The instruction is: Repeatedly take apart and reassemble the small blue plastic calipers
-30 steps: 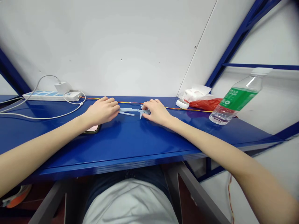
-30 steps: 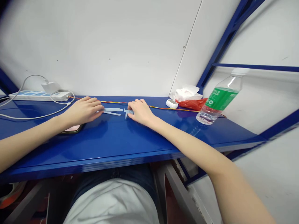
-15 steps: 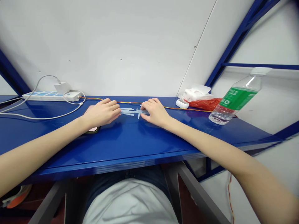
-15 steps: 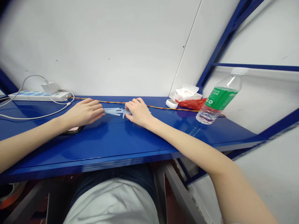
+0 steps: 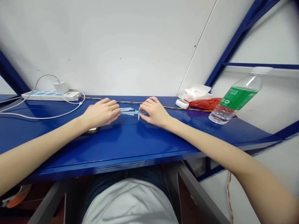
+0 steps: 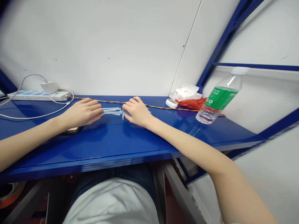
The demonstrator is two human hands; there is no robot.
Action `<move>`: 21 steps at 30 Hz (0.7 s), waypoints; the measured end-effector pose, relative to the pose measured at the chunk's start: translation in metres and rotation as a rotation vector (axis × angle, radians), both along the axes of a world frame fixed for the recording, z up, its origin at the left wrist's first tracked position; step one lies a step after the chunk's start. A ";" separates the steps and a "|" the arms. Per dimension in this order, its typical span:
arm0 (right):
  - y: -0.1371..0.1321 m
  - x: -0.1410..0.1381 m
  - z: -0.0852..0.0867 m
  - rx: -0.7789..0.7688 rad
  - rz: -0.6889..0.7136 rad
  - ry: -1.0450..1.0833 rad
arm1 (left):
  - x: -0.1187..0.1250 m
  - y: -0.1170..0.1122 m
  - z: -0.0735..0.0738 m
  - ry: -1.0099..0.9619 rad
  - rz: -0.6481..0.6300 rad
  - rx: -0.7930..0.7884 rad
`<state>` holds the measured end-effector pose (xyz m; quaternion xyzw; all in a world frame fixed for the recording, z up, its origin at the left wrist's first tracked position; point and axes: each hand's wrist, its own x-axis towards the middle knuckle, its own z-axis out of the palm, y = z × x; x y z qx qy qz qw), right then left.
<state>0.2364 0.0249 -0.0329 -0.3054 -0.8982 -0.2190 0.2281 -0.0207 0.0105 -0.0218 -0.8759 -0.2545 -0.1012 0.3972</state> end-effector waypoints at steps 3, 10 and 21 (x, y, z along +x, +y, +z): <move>-0.004 -0.005 -0.001 0.010 0.043 0.011 | 0.009 -0.007 -0.002 -0.007 -0.043 0.031; -0.015 -0.020 -0.003 0.065 0.114 -0.040 | 0.026 -0.021 -0.001 -0.012 -0.069 -0.012; -0.007 -0.010 -0.001 0.047 0.003 -0.104 | 0.015 -0.009 -0.002 -0.026 0.015 -0.002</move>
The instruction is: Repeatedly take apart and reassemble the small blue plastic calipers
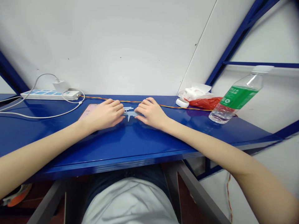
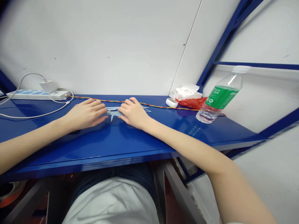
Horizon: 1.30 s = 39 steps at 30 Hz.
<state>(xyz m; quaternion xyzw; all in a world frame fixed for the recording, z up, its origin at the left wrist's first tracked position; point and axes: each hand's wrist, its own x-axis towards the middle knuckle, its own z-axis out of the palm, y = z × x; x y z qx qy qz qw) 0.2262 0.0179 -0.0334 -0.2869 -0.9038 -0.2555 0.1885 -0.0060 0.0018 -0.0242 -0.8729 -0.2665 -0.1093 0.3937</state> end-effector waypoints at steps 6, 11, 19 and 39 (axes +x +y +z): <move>0.009 0.011 0.003 -0.046 -0.099 0.062 | -0.012 0.009 0.000 -0.048 0.151 -0.057; 0.003 0.005 0.001 -0.022 -0.017 0.064 | -0.003 0.001 -0.002 0.049 0.093 -0.070; -0.002 0.000 -0.001 0.014 0.021 0.020 | 0.005 -0.005 -0.004 0.018 0.070 -0.026; 0.001 -0.006 -0.009 0.153 0.147 -0.005 | 0.024 -0.017 -0.002 -0.268 0.320 -0.359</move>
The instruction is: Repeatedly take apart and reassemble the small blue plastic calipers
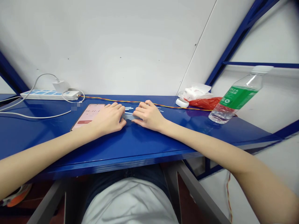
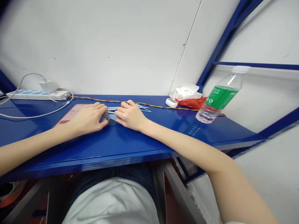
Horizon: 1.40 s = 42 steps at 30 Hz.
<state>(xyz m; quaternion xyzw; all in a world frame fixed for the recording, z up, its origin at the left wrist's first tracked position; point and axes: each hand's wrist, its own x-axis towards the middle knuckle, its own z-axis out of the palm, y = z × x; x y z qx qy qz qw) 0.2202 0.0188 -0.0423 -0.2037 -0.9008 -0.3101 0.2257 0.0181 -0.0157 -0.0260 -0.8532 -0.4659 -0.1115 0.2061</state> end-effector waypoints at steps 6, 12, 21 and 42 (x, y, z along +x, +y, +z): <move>0.003 0.001 0.000 -0.047 -0.028 0.017 | -0.002 0.002 -0.002 -0.001 -0.005 -0.024; 0.011 0.014 0.004 -0.130 -0.127 0.077 | -0.019 0.012 0.000 0.015 0.020 0.061; 0.009 0.012 0.005 -0.272 -0.173 0.164 | -0.026 0.015 -0.001 0.161 -0.179 0.105; 0.016 0.025 0.018 -0.473 -0.387 0.031 | -0.040 0.047 -0.008 0.289 -0.094 0.114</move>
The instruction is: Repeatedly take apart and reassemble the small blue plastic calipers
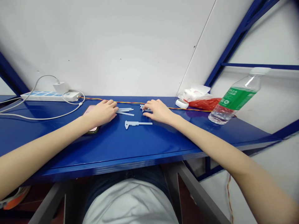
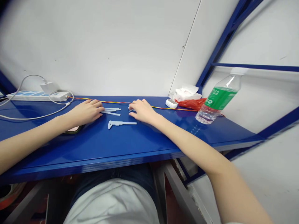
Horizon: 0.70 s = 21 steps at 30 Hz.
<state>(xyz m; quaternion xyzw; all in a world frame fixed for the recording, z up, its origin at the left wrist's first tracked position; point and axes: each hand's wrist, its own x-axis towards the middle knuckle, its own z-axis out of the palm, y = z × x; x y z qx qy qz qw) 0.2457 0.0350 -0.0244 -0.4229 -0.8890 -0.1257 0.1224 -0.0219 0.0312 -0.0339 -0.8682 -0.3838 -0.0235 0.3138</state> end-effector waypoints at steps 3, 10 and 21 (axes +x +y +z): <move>0.012 0.010 -0.002 0.016 -0.136 -0.047 | -0.001 0.003 0.003 0.014 0.037 -0.036; 0.024 0.015 -0.010 0.135 -0.201 -0.152 | -0.001 0.005 0.009 0.003 0.067 -0.084; 0.026 0.010 -0.012 0.197 -0.180 -0.208 | 0.001 0.003 0.009 0.001 0.031 -0.022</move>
